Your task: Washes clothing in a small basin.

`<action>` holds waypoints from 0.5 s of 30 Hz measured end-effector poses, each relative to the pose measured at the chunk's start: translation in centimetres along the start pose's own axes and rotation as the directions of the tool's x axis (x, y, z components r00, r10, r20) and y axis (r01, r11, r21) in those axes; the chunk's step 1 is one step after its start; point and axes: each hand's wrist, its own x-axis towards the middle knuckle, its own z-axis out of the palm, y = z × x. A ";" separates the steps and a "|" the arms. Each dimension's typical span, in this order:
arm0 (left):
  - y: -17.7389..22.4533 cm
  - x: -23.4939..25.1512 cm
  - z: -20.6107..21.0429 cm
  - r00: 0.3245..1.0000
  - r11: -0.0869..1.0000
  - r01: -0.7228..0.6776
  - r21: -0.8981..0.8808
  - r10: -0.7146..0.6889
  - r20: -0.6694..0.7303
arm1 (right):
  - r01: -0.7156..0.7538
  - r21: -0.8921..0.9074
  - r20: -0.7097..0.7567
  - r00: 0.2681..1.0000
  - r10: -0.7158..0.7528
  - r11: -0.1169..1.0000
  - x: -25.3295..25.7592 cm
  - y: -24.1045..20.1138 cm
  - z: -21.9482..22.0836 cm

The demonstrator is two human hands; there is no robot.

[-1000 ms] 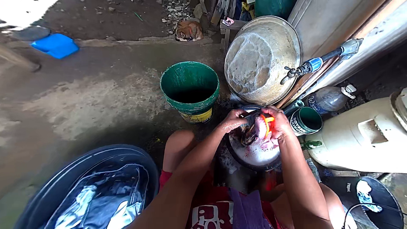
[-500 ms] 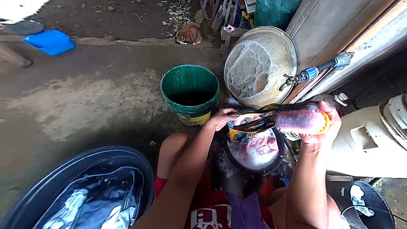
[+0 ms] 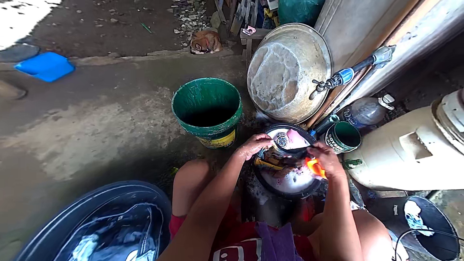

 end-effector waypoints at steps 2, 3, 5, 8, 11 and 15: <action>0.0 0.2 1.3 0.997 0.998 -0.063 0.007 0.063 0.033 | -0.025 -0.227 0.088 0.995 0.046 0.974 0.5 0.6 1.9; 0.0 0.2 1.9 0.994 0.996 -0.084 0.025 0.082 0.069 | -0.042 -0.266 0.130 0.988 0.079 0.963 0.6 0.7 3.2; 0.0 0.2 2.8 0.987 0.990 -0.119 0.071 0.110 0.119 | -0.046 -0.247 0.197 0.976 0.097 0.968 0.5 0.9 5.8; 0.0 0.3 2.7 0.980 0.968 -0.182 0.172 0.164 0.115 | 0.004 -0.096 0.223 0.975 0.017 0.995 0.5 1.6 7.3; -0.4 0.2 1.9 0.959 0.929 -0.282 0.241 0.263 0.105 | 0.012 0.119 0.260 0.965 -0.042 0.993 0.2 1.0 6.9; 0.5 -1.0 2.4 0.948 0.901 -0.313 0.301 0.277 0.156 | 0.037 0.210 0.266 0.960 -0.093 0.977 -0.2 -0.4 7.7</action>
